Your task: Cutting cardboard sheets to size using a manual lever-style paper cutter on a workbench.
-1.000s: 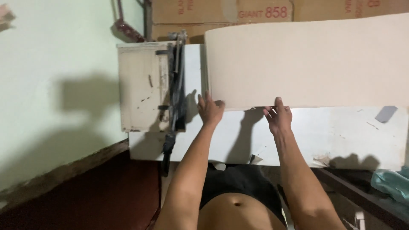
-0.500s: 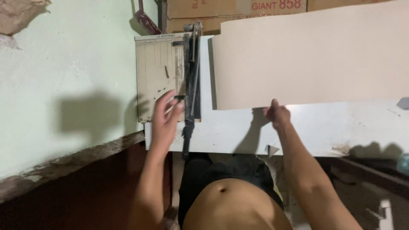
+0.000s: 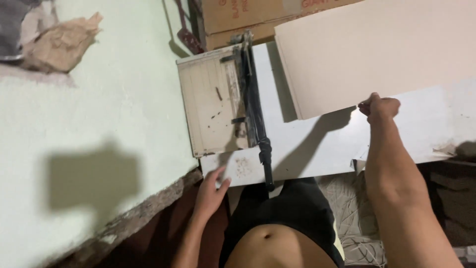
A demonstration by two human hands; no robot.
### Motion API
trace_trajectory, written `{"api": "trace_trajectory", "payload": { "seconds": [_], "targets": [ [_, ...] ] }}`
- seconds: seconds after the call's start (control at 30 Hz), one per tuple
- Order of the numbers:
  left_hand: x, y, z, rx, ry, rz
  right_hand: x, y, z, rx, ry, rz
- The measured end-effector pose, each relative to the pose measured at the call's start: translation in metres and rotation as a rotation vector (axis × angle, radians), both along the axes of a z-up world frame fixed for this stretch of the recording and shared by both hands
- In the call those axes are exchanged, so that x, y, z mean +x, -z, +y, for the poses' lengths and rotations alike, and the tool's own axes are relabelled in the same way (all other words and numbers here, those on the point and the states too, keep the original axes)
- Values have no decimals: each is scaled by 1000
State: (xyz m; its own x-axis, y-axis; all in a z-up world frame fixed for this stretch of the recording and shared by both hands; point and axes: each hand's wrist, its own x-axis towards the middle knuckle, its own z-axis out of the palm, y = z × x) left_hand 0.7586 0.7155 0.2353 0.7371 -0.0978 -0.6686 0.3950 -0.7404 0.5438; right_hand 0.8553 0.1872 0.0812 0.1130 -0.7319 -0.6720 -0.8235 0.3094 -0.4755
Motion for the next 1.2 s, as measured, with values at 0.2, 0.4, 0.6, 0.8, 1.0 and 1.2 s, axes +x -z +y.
{"api": "trace_trajectory", "payload": {
  "seconds": [0.2, 0.4, 0.6, 0.8, 1.0, 1.2],
  "targets": [
    [-27, 41, 20, 148, 17, 73, 18, 23, -4, 30, 176, -53],
    [-88, 102, 52, 225, -74, 50, 15, 48, -11, 105, 167, -112],
    [-141, 155, 65, 178, -178, 66, 21, 11, -4, 195, 204, -183],
    [-175, 186, 82, 88, -252, 88, 21, 5, 18, 250, 291, -489],
    [-184, 185, 82, 111, -344, 63, 34, 37, 16, 557, 246, -724],
    [-174, 200, 82, 52, -269, -27, -76, 148, 52, 304, -74, -427]
  ]
}}
